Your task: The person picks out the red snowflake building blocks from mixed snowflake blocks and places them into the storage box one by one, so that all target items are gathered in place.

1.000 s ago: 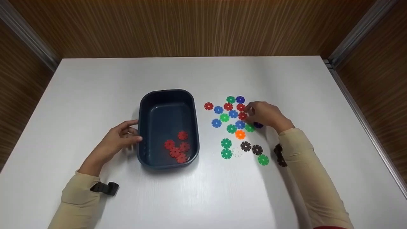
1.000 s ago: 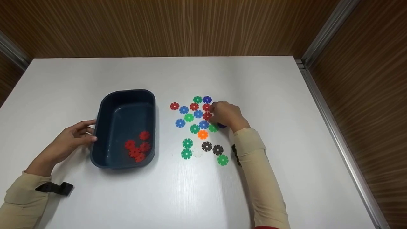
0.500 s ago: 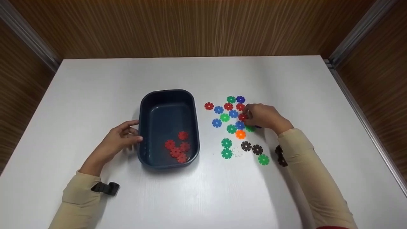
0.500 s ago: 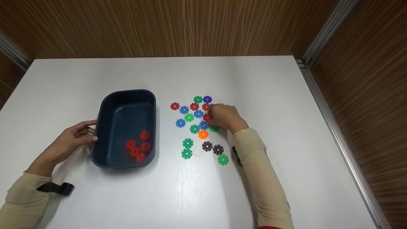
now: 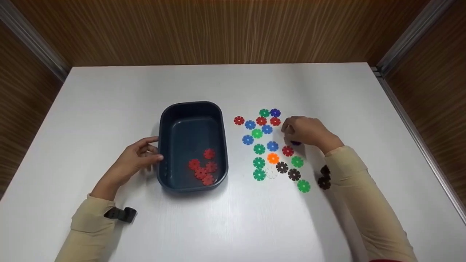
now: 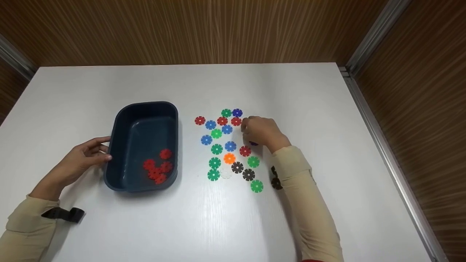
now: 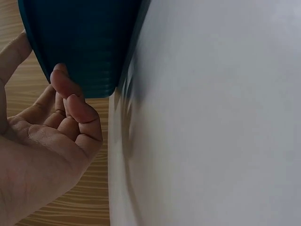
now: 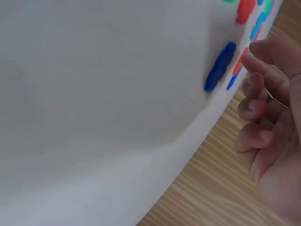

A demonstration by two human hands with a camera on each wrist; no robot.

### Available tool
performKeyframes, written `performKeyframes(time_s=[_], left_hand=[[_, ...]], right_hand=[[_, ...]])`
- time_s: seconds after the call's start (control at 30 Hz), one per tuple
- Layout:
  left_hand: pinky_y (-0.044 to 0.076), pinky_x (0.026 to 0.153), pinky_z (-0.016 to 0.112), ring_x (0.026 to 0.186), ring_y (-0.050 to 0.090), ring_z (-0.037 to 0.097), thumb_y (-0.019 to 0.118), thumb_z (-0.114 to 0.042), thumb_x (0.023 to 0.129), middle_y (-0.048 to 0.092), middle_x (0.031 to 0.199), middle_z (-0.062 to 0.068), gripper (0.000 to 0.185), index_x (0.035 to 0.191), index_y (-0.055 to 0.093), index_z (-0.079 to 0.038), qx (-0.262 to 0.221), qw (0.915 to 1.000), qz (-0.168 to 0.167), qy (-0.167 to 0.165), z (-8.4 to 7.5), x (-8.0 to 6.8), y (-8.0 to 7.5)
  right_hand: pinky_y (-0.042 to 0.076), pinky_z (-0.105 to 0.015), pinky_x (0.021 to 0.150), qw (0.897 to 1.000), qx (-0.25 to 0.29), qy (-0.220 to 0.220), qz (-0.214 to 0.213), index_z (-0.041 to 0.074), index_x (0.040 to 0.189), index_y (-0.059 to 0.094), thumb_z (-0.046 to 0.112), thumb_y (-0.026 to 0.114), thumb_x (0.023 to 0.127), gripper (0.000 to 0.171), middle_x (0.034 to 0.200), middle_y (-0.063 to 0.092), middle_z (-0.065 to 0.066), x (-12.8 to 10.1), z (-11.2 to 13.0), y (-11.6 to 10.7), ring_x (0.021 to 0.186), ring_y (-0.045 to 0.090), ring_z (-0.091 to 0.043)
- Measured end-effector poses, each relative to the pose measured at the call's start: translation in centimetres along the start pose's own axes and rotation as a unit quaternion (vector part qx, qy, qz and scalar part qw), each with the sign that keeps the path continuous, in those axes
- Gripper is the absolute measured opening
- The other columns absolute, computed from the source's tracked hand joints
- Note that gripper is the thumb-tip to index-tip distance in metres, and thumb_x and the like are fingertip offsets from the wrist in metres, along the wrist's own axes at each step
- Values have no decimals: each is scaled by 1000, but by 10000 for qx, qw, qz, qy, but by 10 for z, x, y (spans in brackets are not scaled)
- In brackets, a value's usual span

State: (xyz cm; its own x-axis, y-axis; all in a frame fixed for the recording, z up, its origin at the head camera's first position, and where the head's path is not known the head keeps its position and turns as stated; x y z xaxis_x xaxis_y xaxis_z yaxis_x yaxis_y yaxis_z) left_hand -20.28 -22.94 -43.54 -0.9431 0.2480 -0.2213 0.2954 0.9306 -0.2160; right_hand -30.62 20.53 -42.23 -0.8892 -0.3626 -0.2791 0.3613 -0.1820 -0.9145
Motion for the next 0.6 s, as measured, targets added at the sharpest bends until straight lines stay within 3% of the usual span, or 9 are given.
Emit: performKeyframes(time_s=[0.37,0.6], left_hand=[[48,63,23,73,55,4,66,-9,90,57,94,-8,65,145,35,1,6,10000,-62,66,-1,0,-1],[48,63,23,74,55,5,67,-9,89,57,94,-7,65,145,35,0,-14,10000,-51,37,-1,1,0]], right_hand=[[49,-39,83,9980,467,-403,105,17,115,68,23,73,86,30,103,65,-5,-29,-7,9,90,56,-22],[49,-40,85,9978,159,-645,-3,14,119,67,28,77,83,40,103,66,-2,-43,-9,18,92,56,-20]])
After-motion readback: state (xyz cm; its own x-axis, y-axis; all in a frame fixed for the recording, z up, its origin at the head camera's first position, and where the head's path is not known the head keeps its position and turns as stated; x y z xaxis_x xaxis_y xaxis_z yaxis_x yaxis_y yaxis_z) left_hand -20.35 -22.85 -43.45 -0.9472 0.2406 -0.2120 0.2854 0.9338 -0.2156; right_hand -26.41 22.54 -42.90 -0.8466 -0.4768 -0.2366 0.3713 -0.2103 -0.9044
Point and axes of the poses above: each hand's wrist, its own x-axis towards the middle knuckle, its own y-axis out of the palm, z = x × y, the point moved 7 cm from there along x, towards the middle knuckle
